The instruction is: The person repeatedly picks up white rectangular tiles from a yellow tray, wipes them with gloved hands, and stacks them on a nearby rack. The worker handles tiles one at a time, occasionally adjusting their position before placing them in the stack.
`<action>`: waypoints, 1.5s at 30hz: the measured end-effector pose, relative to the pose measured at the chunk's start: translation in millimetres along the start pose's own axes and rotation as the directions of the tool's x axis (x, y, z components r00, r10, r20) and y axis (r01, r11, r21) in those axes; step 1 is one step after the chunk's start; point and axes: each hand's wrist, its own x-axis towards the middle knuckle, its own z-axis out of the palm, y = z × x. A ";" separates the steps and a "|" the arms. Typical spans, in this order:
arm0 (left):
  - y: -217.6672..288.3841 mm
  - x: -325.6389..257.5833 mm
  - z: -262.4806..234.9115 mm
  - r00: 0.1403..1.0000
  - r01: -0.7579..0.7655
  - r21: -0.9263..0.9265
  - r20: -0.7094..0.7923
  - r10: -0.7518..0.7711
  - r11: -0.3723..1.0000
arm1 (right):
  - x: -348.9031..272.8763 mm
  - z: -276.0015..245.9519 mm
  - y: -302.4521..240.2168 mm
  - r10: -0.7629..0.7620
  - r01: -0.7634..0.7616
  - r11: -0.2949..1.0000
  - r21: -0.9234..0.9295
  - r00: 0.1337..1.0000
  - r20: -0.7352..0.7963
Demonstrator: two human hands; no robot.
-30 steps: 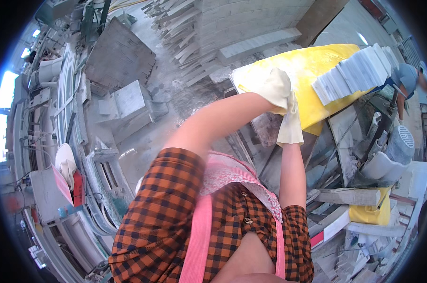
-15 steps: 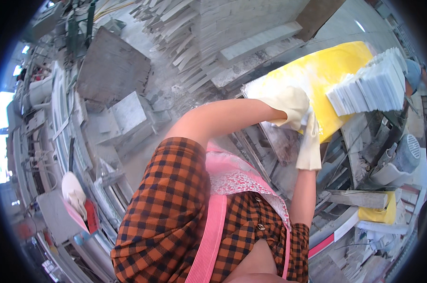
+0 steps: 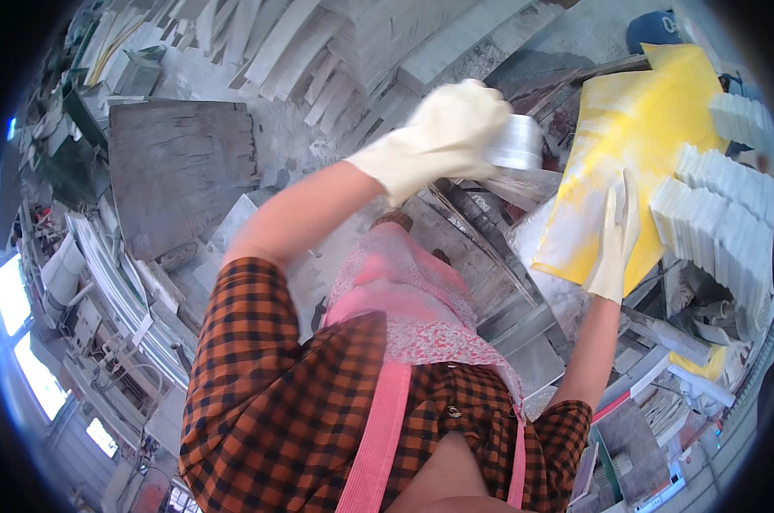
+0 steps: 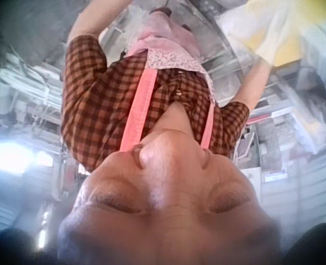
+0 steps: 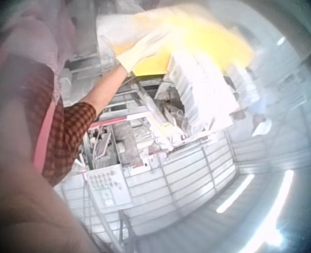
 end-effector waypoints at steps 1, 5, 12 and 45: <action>-24.9 -2.2 11.6 1.000 -0.020 0.051 -0.009 0.020 0.998 | 11.2 7.0 -0.1 -0.145 0.146 0.982 -0.119 0.989 0.016; -124.7 -1.9 83.4 0.967 -0.063 0.115 0.254 0.032 0.991 | 54.4 31.9 -6.3 -0.400 0.468 0.791 -0.394 0.883 0.244; -242.3 7.7 242.4 0.901 -0.216 0.322 0.430 0.061 0.922 | 75.7 50.3 -17.3 -0.332 0.587 0.695 -0.416 0.774 0.539; -327.3 106.8 347.6 0.921 -0.011 0.402 0.361 -0.147 0.916 | 78.5 43.0 -28.6 0.033 0.451 0.714 -0.535 0.742 0.670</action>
